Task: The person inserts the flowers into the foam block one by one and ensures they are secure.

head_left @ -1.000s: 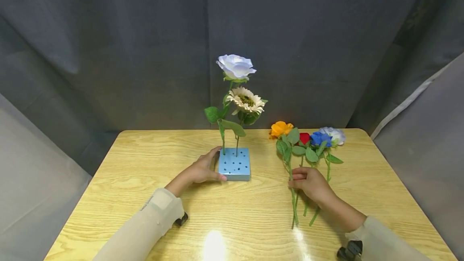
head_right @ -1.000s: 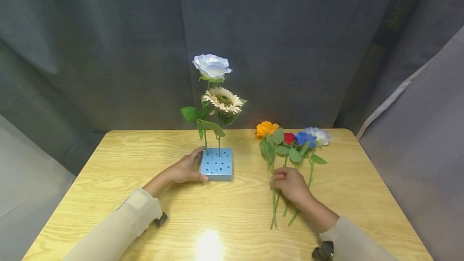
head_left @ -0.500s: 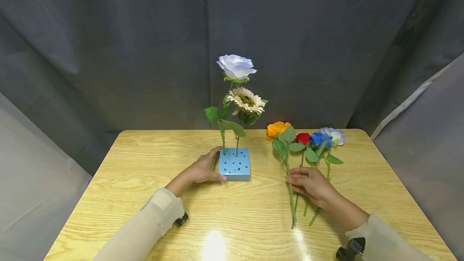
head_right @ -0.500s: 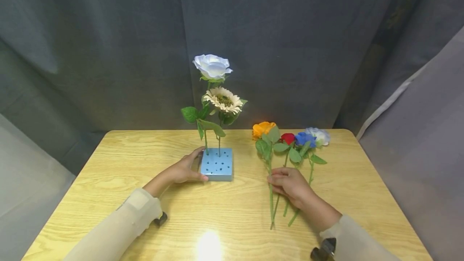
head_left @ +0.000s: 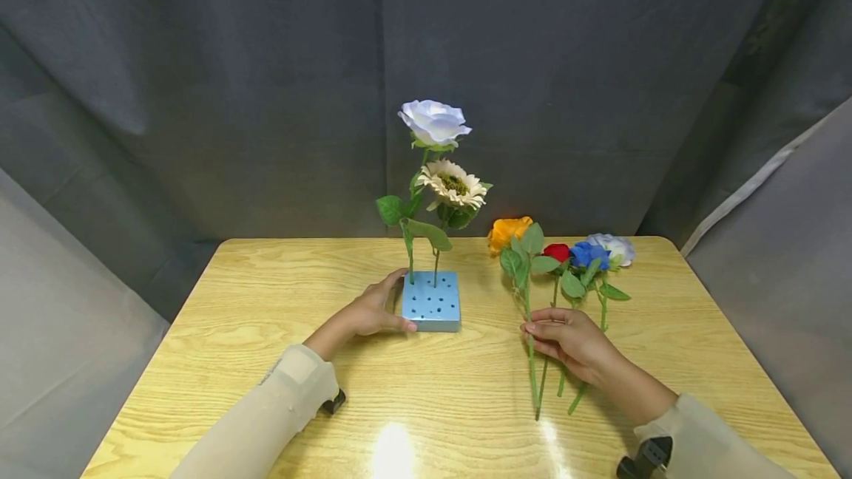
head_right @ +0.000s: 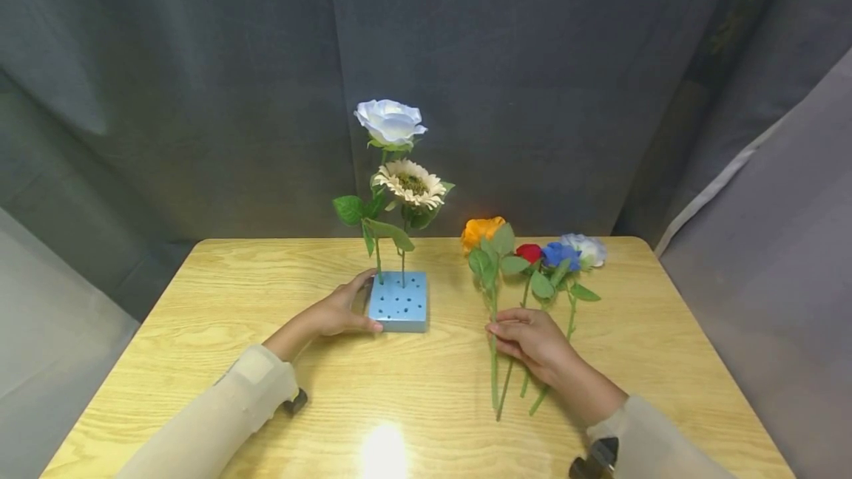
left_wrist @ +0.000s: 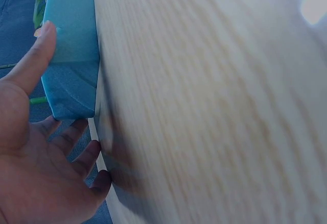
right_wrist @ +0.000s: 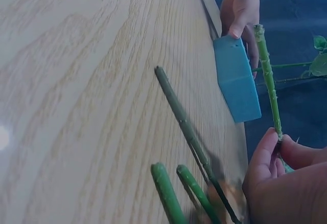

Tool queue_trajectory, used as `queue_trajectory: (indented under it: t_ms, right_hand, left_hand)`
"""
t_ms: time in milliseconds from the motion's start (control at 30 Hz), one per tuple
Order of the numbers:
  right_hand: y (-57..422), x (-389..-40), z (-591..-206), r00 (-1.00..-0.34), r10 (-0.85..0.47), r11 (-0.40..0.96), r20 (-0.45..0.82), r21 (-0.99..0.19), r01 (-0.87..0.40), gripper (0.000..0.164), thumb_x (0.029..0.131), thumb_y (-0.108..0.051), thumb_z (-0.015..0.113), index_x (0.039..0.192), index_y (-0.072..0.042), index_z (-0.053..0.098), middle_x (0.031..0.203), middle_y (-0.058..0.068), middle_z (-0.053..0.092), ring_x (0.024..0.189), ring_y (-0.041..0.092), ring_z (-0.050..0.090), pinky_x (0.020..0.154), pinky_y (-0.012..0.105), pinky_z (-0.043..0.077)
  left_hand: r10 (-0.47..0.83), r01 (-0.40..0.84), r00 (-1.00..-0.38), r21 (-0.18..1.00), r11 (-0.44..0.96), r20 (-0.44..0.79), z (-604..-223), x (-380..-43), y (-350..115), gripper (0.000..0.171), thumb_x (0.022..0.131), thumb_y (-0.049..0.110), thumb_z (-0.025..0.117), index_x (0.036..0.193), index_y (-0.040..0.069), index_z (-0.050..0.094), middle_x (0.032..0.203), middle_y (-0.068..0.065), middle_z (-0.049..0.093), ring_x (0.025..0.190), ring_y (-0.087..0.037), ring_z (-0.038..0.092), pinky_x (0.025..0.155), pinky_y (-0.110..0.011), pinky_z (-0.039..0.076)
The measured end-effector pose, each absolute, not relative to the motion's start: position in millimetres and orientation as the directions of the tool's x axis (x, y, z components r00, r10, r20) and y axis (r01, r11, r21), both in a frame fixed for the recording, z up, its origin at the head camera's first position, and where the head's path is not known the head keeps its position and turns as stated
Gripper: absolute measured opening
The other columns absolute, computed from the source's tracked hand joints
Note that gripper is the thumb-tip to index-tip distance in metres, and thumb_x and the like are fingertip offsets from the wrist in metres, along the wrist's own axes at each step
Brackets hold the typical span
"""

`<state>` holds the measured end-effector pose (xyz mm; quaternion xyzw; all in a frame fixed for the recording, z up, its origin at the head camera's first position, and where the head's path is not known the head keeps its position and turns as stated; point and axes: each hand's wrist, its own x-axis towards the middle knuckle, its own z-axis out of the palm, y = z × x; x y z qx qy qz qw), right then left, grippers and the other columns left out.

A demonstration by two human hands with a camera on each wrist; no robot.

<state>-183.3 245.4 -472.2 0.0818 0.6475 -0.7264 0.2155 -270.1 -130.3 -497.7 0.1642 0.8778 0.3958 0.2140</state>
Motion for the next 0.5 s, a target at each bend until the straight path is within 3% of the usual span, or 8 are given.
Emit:
queue_trajectory:
  t_ms: [500]
  right_hand:
    - [237.0, -181.8, -465.0, -0.912, -0.188, -0.13, -0.365, -0.911, 0.392, 0.035, 0.101, -0.001, 0.063, 0.132, 0.011, 0.05, 0.104, 0.008, 0.075, 0.096, 0.018, 0.075, 0.082, 0.027, 0.061]
  left_hand:
    - [0.455, 0.128, -0.857, 0.755, 0.643, -0.242, -499.8, -271.7, -130.2, 0.118, 0.077, 0.044, 0.091, 0.167, 0.025, 0.017, 0.168, -0.018, 0.026, 0.155, -0.045, 0.018, 0.118, -0.07, 0.023]
